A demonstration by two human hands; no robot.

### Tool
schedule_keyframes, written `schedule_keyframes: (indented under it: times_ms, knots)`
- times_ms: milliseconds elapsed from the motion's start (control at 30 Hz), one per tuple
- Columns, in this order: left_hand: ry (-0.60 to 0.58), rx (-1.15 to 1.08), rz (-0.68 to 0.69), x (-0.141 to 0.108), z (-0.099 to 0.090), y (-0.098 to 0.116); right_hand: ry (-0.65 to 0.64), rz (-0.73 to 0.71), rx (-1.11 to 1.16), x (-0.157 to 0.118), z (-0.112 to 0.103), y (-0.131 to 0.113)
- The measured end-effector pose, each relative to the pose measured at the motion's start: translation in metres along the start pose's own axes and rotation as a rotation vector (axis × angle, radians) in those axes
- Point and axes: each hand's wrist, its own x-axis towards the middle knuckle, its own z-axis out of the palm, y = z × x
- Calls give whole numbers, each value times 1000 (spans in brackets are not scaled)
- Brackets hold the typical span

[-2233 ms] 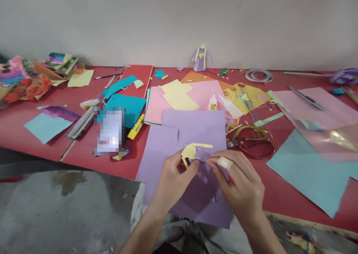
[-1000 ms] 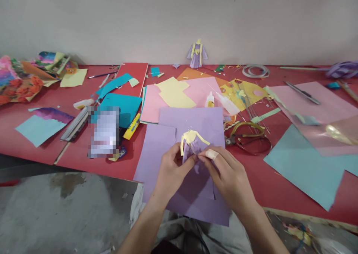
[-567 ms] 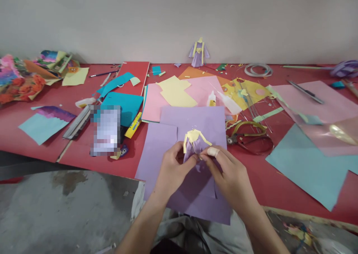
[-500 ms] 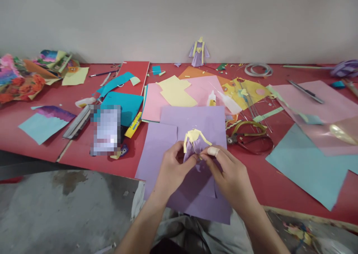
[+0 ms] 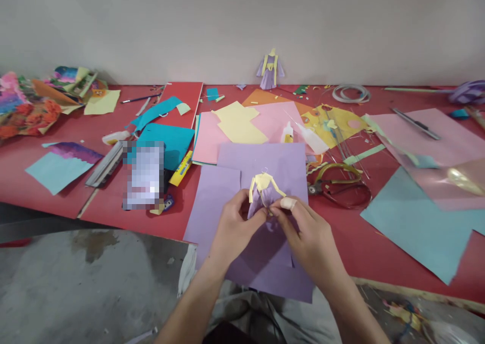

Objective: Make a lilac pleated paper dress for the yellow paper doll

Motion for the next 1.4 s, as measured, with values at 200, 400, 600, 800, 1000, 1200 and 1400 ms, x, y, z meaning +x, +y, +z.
schedule_keyframes:
  times_ms: [200, 400, 600, 800, 1000, 1200, 1400]
  knots:
    - [-7, 39, 19, 1, -1, 2, 38, -4, -55, -2, 6, -1]
    - [-18, 35, 30, 1, -1, 2, 65, 0, -86, -4, 8, -4]
    - [-23, 30, 31, 1, -1, 2, 79, -26, -123, -5, 9, -5]
    - [-28, 26, 29, 1, -2, 0, 88, -17, -152, -6, 9, -6]
    - [-14, 63, 27, 1, -1, 1, 87, 19, -102, -5, 9, -4]
    - [3, 107, 57, 2, -3, -1, 76, -31, -75, -4, 3, -3]
    - [-15, 88, 68, 6, -4, -5, 63, -66, -68, -5, 3, -3]
